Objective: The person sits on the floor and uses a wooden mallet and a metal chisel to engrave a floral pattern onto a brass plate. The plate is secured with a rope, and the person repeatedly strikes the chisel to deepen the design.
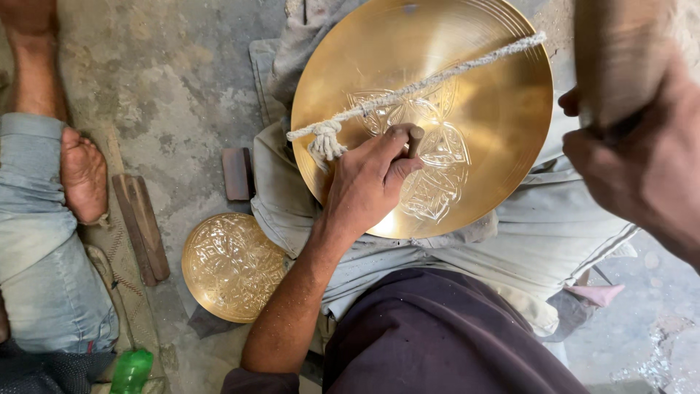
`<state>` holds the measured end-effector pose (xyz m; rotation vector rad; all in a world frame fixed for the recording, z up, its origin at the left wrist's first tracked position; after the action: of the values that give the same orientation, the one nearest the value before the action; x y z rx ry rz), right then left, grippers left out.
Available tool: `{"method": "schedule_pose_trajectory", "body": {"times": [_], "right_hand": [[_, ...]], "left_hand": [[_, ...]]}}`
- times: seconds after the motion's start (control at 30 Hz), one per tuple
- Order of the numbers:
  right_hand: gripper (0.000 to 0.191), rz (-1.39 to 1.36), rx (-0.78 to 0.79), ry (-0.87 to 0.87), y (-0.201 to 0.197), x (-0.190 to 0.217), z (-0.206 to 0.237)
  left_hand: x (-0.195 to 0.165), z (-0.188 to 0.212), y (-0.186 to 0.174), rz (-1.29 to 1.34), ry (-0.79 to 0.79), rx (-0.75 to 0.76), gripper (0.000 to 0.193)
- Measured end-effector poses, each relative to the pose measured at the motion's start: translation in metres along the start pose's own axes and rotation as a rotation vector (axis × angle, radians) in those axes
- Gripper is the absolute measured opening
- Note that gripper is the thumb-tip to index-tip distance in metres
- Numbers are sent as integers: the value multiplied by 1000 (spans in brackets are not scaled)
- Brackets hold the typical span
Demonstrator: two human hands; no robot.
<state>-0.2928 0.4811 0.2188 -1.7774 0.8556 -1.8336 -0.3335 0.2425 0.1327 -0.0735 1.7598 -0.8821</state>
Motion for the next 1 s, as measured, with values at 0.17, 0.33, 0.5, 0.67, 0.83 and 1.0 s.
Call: {"method": "schedule_pose_trajectory", "body": {"times": [0.17, 0.33, 0.5, 0.67, 0.83, 1.0], "right_hand": [[40, -335, -7, 136, 1, -20, 7], [42, 54, 79, 46, 7, -19, 8], [43, -26, 20, -39, 5, -20, 11], [20, -115, 45, 12, 5, -25, 10], [37, -97, -53, 81, 0, -21, 5], [40, 397, 78, -280, 6, -12, 14]], "left_hand": [[1, 0, 2, 1, -22, 31, 32], [0, 0, 3, -33, -7, 46, 33], [-1, -1, 2, -35, 23, 34, 33], [-3, 0, 1, -9, 36, 31, 32], [-3, -1, 3, 5, 14, 70, 35], [-6, -1, 1, -2, 30, 59, 34]]}}
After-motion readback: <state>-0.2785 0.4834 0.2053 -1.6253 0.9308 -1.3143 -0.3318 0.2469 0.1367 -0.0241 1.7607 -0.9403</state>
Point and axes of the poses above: each hand's wrist, its own z-axis away from the middle knuckle, its own y-axis out of the palm, x = y × z, the point moved 7 cm from there along -z, towards the middle knuckle, and after that the axes turned 11 degrees about -z, right-handed, at the moved point
